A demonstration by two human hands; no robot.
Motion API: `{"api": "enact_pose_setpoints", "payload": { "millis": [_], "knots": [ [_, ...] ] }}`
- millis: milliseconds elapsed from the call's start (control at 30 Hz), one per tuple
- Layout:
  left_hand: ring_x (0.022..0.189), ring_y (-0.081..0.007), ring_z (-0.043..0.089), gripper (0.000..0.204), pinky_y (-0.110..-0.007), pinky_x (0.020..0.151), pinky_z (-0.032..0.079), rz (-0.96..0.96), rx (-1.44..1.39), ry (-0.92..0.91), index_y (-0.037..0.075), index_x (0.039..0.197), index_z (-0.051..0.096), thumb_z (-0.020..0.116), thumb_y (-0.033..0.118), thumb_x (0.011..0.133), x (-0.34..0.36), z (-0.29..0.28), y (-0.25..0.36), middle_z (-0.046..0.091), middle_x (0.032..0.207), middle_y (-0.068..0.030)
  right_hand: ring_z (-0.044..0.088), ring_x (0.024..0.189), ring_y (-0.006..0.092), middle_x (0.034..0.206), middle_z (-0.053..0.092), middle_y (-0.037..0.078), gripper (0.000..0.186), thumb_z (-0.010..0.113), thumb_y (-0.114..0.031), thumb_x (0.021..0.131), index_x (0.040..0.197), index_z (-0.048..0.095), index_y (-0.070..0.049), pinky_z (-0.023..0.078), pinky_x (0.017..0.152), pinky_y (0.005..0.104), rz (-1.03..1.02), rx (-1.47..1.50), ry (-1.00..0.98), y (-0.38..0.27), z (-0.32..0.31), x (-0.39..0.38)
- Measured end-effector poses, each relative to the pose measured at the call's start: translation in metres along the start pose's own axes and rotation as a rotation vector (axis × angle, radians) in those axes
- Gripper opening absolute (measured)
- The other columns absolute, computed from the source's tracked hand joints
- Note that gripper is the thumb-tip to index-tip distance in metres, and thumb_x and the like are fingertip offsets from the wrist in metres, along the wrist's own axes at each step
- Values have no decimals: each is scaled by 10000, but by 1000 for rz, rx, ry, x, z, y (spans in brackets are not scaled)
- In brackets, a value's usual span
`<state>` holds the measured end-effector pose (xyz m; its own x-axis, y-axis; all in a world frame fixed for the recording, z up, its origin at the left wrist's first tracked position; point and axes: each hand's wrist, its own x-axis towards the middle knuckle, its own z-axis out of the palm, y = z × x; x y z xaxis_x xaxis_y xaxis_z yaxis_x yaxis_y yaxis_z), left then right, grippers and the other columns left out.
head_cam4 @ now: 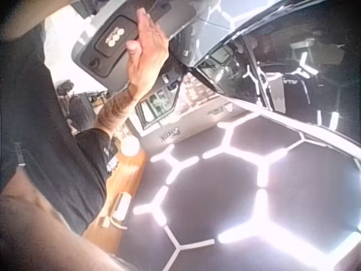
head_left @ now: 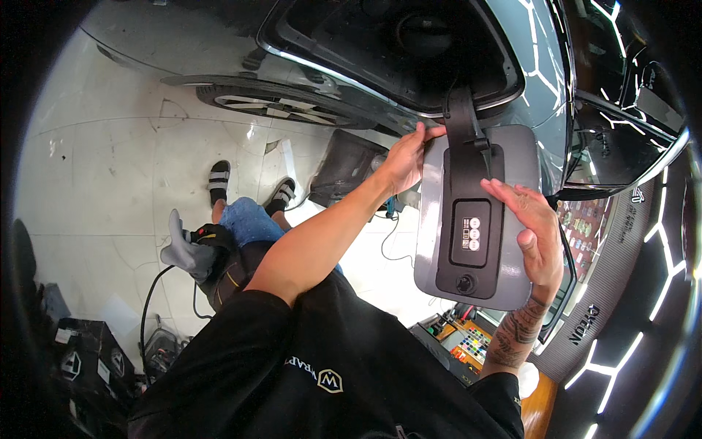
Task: The person uses a heat gun to apply a vinyl wrap to the rear fuel door and side window trim of a gray SUV. They smooth the material with a cloth while heating, then trim excess wrap with a knife and wipe the finished areas.
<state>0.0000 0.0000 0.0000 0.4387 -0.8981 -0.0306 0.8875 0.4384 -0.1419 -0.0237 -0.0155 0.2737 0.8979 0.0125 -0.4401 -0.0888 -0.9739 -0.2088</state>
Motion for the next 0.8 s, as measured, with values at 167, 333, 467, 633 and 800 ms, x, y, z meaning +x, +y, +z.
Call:
{"api": "enact_pose_setpoints", "payload": {
  "millis": [167, 333, 467, 633, 800],
  "knots": [
    [1119, -297, 511, 695, -420, 975, 388, -250, -425, 13, -9, 1271, 427, 273, 569, 916, 1, -17, -8, 522, 1224, -175, 547, 1102, 330, 1132, 599, 173, 746, 292, -617, 861, 1170, 552, 11, 380, 934, 443, -3, 38, -1, 6, 7, -2],
    [1105, -335, 518, 590, -447, 952, 393, -272, -632, -310, -24, 1231, 457, 316, 440, 896, 26, -41, -16, 546, 1188, -197, 569, 1066, 318, 1077, 622, 148, 741, 330, -630, 820, 1179, 551, -21, 400, 923, 447, -60, -36, 29, 9, -2, 1],
    [1142, -355, 488, 642, -456, 995, 355, -212, -593, -123, -21, 1250, 462, 412, 401, 770, 26, -34, -21, 515, 1243, -201, 563, 1084, 275, 1133, 600, 125, 720, 408, -620, 774, 1215, 527, -64, 418, 911, 420, -76, -76, -1, 14, -4, -4],
    [1164, -293, 486, 854, -415, 982, 390, -123, -374, -254, -29, 1357, 315, 576, 309, 617, 37, -13, -8, 367, 1390, -172, 560, 1089, 274, 1160, 590, 116, 688, 507, -581, 761, 1225, 513, -72, 421, 910, 401, -87, -104, -37, 16, -6, -4],
    [1181, -256, 476, 742, -387, 993, 395, -51, -54, -156, -63, 1337, 322, 525, 389, 784, 34, -20, -4, 413, 1357, -169, 543, 1110, 255, 1168, 577, 123, 696, 517, -597, 753, 1238, 504, -98, 402, 933, 354, -39, -78, -78, 20, -4, -3]
  ]
}}
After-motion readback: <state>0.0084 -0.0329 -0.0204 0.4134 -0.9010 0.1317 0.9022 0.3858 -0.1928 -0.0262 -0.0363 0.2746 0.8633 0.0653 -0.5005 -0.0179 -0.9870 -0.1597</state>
